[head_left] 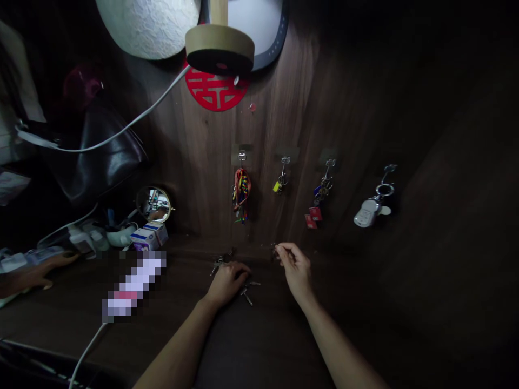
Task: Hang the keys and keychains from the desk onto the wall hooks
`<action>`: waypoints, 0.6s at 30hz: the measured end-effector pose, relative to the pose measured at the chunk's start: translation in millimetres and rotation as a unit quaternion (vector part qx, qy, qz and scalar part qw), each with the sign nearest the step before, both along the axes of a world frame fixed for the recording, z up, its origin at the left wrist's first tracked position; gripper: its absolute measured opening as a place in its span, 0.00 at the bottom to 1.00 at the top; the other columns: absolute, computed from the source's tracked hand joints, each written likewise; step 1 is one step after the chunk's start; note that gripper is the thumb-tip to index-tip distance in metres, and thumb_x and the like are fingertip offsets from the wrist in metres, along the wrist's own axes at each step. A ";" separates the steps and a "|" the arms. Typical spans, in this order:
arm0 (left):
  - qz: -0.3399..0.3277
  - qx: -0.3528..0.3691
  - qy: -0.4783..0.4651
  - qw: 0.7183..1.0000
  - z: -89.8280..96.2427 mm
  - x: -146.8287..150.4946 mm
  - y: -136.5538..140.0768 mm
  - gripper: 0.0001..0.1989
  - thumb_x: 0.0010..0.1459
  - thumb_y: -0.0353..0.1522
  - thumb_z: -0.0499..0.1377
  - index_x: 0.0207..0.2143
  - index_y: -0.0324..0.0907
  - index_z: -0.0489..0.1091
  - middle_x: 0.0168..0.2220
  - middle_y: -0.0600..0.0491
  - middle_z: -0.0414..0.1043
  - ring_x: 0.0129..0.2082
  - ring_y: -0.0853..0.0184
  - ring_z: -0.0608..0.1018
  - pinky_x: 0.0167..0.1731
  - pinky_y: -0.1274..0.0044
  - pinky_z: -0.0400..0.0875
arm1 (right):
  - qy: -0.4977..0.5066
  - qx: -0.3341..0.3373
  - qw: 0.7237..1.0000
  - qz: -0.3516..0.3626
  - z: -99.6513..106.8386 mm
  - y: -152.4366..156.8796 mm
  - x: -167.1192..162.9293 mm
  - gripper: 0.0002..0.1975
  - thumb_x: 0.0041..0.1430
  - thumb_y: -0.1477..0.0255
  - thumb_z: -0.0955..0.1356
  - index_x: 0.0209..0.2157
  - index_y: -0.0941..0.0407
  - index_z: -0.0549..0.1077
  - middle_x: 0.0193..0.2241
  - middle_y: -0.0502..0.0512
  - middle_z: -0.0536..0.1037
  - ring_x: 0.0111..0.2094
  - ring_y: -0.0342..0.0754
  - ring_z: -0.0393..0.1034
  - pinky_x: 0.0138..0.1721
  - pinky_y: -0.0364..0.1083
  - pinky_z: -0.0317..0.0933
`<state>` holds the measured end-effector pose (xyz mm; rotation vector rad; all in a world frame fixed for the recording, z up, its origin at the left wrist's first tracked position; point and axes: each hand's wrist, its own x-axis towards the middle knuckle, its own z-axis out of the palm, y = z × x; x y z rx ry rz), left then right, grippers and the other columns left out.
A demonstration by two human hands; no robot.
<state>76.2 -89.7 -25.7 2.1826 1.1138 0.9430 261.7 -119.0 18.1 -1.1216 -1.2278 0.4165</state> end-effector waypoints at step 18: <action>0.015 -0.014 -0.003 1.000 0.8 0.5 1.5 0.11 0.56 0.31 0.51 0.34 0.45 0.73 0.36 0.54 0.77 0.39 0.66 0.76 0.41 0.79 0.66 | 0.069 0.093 0.988 -0.099 156.4 92.3 11.1 0.06 0.45 0.69 0.66 0.23 0.58 0.69 0.17 0.46 0.70 0.17 0.38 0.63 0.14 0.36 0.53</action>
